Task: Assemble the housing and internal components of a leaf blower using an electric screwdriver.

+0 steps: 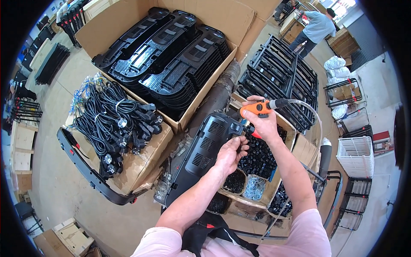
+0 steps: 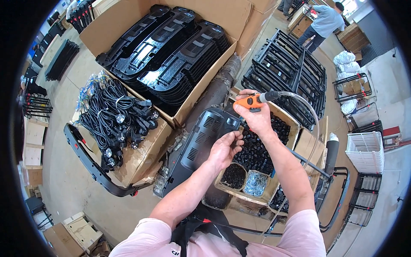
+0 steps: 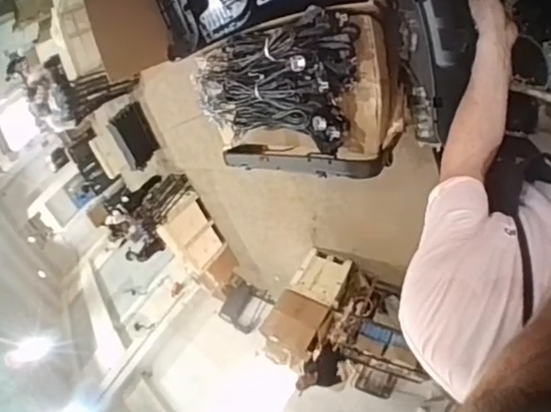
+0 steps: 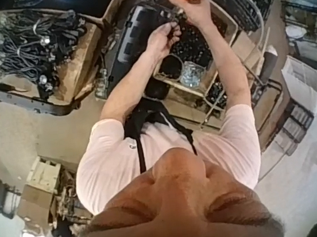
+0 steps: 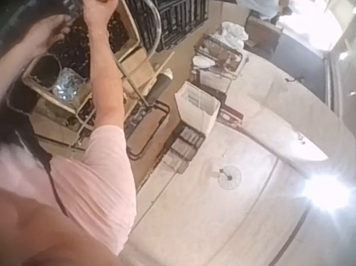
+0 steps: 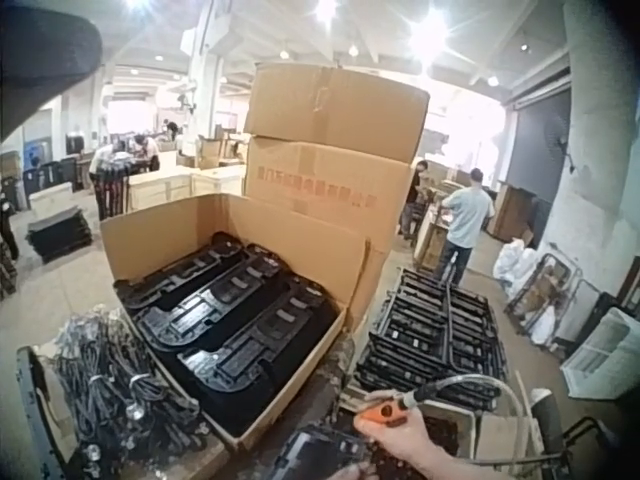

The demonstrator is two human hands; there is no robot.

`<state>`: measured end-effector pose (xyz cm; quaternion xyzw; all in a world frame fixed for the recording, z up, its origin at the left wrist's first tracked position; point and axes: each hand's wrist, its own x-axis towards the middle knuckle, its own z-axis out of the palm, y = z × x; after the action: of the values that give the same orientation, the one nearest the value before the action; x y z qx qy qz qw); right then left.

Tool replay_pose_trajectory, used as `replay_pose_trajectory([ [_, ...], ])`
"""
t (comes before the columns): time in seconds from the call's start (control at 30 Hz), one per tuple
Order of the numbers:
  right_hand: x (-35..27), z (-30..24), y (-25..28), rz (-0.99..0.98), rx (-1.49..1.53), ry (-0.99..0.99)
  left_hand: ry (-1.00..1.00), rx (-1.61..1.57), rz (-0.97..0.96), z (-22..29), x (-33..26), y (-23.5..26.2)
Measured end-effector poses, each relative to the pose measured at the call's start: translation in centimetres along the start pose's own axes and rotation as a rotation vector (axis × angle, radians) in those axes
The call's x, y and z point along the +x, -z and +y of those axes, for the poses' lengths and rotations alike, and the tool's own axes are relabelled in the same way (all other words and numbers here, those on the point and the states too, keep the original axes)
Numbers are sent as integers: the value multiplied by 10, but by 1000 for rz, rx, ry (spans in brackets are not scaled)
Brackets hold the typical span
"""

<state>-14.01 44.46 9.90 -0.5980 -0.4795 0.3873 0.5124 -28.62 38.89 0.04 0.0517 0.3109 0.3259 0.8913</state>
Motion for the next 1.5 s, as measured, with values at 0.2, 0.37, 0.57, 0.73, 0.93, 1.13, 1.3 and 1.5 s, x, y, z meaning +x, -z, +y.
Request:
replay_pose_trajectory([
  [0.2, 11, 8, 2, -25, -111, -59, 54, 35, -69, -3, -7, 4],
  [0.37, 15, 6, -11, -63, -112, -27, 23, 32, -111, 1, -7, 16],
  [0.57, 13, 2, -13, -98, -122, -26, 7, 0, -94, 5, -12, 17],
  [0.73, 12, 2, -10, -116, -99, 3, 26, 37, -91, 11, -22, 16],
  [0.93, 14, 8, -10, -123, -89, -2, -2, 172, -127, 4, -23, 30],
  [1.13, 13, 4, -13, -87, -112, -32, -5, 189, -118, 2, -25, 37],
  [1.3, 11, 1, -13, -87, -134, -31, 19, 211, -117, 6, -32, 29],
  [1.5, 14, 9, -14, -73, -168, -10, 15, 236, -136, 8, -37, 30],
])
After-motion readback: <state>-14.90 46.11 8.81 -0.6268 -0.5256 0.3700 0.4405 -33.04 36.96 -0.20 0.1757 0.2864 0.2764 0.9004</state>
